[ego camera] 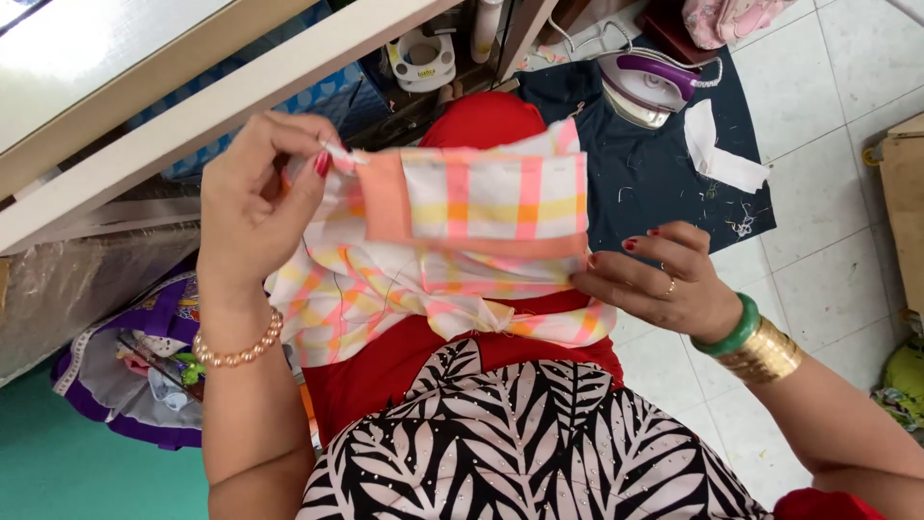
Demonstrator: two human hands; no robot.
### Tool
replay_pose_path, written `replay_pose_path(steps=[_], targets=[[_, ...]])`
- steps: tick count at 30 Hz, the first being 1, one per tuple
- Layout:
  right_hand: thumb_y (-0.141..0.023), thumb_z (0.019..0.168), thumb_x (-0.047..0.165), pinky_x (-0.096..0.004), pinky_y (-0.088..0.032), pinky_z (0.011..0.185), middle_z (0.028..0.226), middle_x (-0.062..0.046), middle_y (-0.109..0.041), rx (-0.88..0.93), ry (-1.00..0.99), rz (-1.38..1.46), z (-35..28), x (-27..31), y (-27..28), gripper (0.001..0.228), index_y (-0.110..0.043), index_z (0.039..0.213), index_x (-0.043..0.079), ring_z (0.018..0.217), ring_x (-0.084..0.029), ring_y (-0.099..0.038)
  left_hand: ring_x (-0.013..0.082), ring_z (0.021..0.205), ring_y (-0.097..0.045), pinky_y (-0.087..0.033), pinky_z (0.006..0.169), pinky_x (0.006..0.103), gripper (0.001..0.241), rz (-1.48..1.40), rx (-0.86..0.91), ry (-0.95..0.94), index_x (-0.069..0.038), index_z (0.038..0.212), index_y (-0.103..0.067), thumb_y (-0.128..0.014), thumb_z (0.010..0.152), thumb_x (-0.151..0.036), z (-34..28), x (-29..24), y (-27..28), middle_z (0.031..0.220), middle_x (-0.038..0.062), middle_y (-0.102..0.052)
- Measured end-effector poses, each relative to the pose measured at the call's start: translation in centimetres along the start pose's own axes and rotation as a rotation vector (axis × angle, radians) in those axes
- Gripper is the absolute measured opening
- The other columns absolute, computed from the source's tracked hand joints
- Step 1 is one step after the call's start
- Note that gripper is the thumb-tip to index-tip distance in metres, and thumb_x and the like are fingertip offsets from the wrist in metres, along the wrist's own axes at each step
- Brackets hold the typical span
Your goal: Hand-sewing and pinning a piece of checkered fabric, likely part of a garment.
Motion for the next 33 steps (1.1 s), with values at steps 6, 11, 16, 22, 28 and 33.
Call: replay_pose_path(steps=[6, 11, 16, 22, 28, 33], targets=[[-0.061, 0.092, 0.012, -0.047, -0.05, 0.084, 0.111, -0.014, -0.059, -0.06, -0.25, 0.262, 0.2, 0.5, -0.8, 0.014, -0.069, 0.103, 0.011, 0.101, -0.035, -0.058, 0.0135, 0.078, -0.057, -0.039, 0.065, 0.0249, 0.015, 0.124, 0.07, -0.049, -0.005, 0.103, -0.064, -0.052, 0.107, -0.014, -1.3, -2.9, 0.7, 0.109, 0.011, -0.071], [-0.057, 0.1, 0.02, -0.051, -0.051, 0.099, 0.114, -0.015, -0.059, -0.198, -0.575, 0.565, 5.7, -1.6, -1.0, 0.017, -0.064, 0.104, 0.005, 0.111, -0.037, -0.06, 0.0163, 0.082, -0.057, -0.037, 0.059, 0.0236, 0.012, 0.101, 0.059, 0.002, -0.005, 0.102, -0.062, -0.052, 0.104, -0.01, -2.9, -2.8, 1.6, 0.105, 0.011, -0.072], [-0.053, 0.107, 0.016, -0.043, -0.047, 0.12, 0.136, -0.016, -0.053, -0.091, -0.675, 1.044, 8.5, -4.8, -2.0, 0.027, -0.051, 0.13, 0.003, 0.134, -0.032, -0.055, 0.0198, 0.086, -0.057, -0.041, 0.071, 0.0292, 0.011, 0.095, 0.041, 0.061, -0.003, 0.103, -0.062, -0.053, 0.104, -0.01, -3.5, -1.5, 1.8, 0.109, 0.014, -0.071], [-0.06, 0.102, 0.027, -0.023, -0.042, 0.068, 0.098, 0.004, -0.047, 0.355, -0.947, 1.248, 7.2, -5.8, -5.0, 0.029, -0.049, 0.124, 0.014, 0.081, -0.007, -0.044, 0.0125, 0.07, -0.041, -0.031, 0.065, 0.0263, 0.009, 0.039, -0.068, 0.077, -0.001, 0.107, -0.062, -0.054, 0.106, -0.006, -1.7, -0.9, 1.2, 0.114, 0.016, -0.067], [-0.059, 0.105, 0.019, -0.026, -0.045, 0.086, 0.108, -0.006, -0.057, -0.033, -1.042, 1.502, 4.9, -4.9, -4.4, 0.009, -0.052, 0.105, 0.014, 0.098, -0.013, -0.052, 0.0262, 0.099, -0.068, -0.052, 0.079, 0.0305, 0.014, 0.131, 0.034, -0.125, 0.001, 0.108, -0.062, -0.052, 0.11, -0.007, 3.4, -0.5, 1.5, 0.112, 0.018, -0.069], [-0.057, 0.107, 0.031, -0.019, -0.026, 0.069, 0.081, 0.009, -0.036, -0.25, -1.153, 1.45, 3.6, -4.5, -4.2, 0.019, -0.043, 0.103, 0.017, 0.074, -0.004, -0.031, 0.0208, 0.082, -0.054, -0.035, 0.068, 0.0291, 0.007, 0.127, 0.076, -0.208, 0.005, 0.108, -0.054, -0.05, 0.112, 0.001, 6.5, -0.4, 1.1, 0.114, 0.022, -0.067]])
Point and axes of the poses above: each hand's wrist, its own z-axis towards the middle knuckle, its own y-axis out of the back of the hand, x = y × z, the point moved 1 cm from there along z, towards the middle knuckle
